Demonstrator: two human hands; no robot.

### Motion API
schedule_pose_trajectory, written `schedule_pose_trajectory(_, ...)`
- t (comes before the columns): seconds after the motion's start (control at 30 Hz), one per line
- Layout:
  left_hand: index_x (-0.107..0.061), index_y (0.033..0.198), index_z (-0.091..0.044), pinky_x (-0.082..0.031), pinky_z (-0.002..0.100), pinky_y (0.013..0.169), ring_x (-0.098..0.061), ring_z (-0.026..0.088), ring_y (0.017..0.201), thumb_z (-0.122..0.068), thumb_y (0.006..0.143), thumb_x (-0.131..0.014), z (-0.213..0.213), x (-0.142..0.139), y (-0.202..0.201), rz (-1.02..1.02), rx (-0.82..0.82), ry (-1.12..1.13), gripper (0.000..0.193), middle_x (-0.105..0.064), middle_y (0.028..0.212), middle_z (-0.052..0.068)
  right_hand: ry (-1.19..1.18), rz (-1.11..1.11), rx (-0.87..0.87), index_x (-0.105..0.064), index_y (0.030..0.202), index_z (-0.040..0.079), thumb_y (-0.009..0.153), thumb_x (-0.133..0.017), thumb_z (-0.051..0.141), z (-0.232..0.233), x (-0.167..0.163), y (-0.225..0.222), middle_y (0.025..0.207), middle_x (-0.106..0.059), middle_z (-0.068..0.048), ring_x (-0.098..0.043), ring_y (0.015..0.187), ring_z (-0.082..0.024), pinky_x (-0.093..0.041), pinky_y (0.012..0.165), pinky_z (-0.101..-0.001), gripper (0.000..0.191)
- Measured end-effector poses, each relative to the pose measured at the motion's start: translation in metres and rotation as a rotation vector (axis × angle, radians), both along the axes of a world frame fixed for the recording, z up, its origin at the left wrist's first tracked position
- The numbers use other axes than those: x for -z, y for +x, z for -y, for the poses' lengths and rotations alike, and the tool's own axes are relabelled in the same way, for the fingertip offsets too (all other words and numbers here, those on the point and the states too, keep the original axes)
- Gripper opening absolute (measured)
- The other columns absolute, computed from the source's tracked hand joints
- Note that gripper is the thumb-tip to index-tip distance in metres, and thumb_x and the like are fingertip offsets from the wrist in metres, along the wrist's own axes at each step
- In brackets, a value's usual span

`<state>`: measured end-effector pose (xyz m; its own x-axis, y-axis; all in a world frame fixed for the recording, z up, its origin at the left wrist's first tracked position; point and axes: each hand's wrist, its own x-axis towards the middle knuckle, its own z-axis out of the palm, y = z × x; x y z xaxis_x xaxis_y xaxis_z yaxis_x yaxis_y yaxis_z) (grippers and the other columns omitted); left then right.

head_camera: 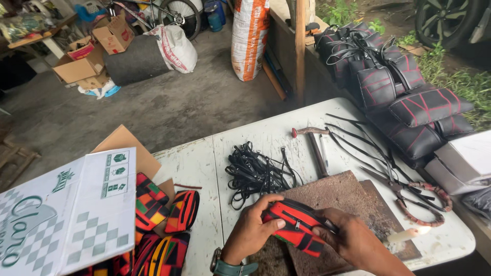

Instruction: The person lights a candle on the work table, then holds each colorful fabric coin purse and passes its edges and seams near the flame to singe loose threads, working over a metal plate. They trim remaining threads with scissors, turn the purses over to treat other sides, and place the finished purses into a cardboard box.

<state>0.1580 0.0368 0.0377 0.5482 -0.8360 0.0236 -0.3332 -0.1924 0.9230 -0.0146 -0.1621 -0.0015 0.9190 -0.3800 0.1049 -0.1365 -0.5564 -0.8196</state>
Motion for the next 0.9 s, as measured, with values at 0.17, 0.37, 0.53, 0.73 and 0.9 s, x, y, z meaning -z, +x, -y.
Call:
schedule_pose_trajectory(0.17, -0.059, 0.129, -0.009, -0.056, 0.033, 0.083, -0.070, 0.018, 0.092, -0.013, 0.083, -0.077, 0.027, 0.015, 0.036, 0.119, 0.148, -0.013, 0.050, -0.072, 0.099, 0.008, -0.046, -0.110, 0.144, -0.074, 0.111, 0.014, 0.088, -0.075, 0.032, 0.006, 0.007, 0.009, 0.079, -0.076, -0.011, -0.071, 0.070, -0.017, -0.058, 0.068, -0.0347, 0.029)
schedule_pose_trajectory(0.37, -0.057, 0.121, -0.004, -0.055, 0.035, 0.085, -0.069, 0.018, 0.097, -0.013, 0.084, -0.081, 0.005, 0.047, 0.076, 0.195, 0.027, -0.227, 0.045, -0.069, 0.104, 0.009, 0.101, 0.066, 0.241, -0.071, 0.126, 0.013, 0.094, -0.067, 0.016, 0.004, 0.025, 0.046, 0.082, -0.071, -0.010, -0.064, 0.063, -0.014, -0.053, 0.058, -0.0315, 0.032)
schedule_pose_trajectory(0.53, -0.054, 0.119, -0.005, -0.059, 0.032, 0.081, -0.068, 0.017, 0.094, -0.013, 0.086, -0.080, -0.026, 0.070, 0.135, 0.055, -0.511, -0.504, 0.043, -0.068, 0.101, 0.008, 0.378, 0.170, 0.260, -0.064, 0.131, 0.012, 0.095, -0.055, 0.005, -0.007, 0.052, 0.074, 0.109, -0.075, 0.000, -0.055, 0.058, -0.010, -0.049, 0.052, -0.0260, 0.038)
schedule_pose_trajectory(0.73, -0.045, 0.123, -0.004, -0.055, 0.041, 0.092, -0.071, 0.031, 0.097, -0.015, 0.084, -0.080, -0.028, 0.074, 0.259, 0.176, -1.299, -0.360, 0.054, -0.072, 0.107, 0.020, 0.418, 0.090, 0.118, -0.068, 0.123, 0.008, 0.088, -0.052, -0.005, -0.006, 0.096, 0.063, 0.107, -0.076, -0.002, -0.060, 0.066, -0.006, -0.051, 0.054, -0.0245, 0.041)
schedule_pose_trajectory(0.9, -0.034, 0.135, -0.005, -0.054, 0.049, 0.092, -0.062, 0.048, 0.111, -0.023, 0.077, -0.089, -0.036, 0.073, 0.274, 0.123, -1.378, 0.219, 0.082, -0.056, 0.124, 0.035, 0.445, -0.073, 0.229, -0.072, 0.125, 0.009, 0.094, -0.060, 0.002, 0.006, 0.111, 0.047, 0.099, -0.077, -0.008, -0.057, 0.060, -0.010, -0.046, 0.050, -0.0277, 0.034)
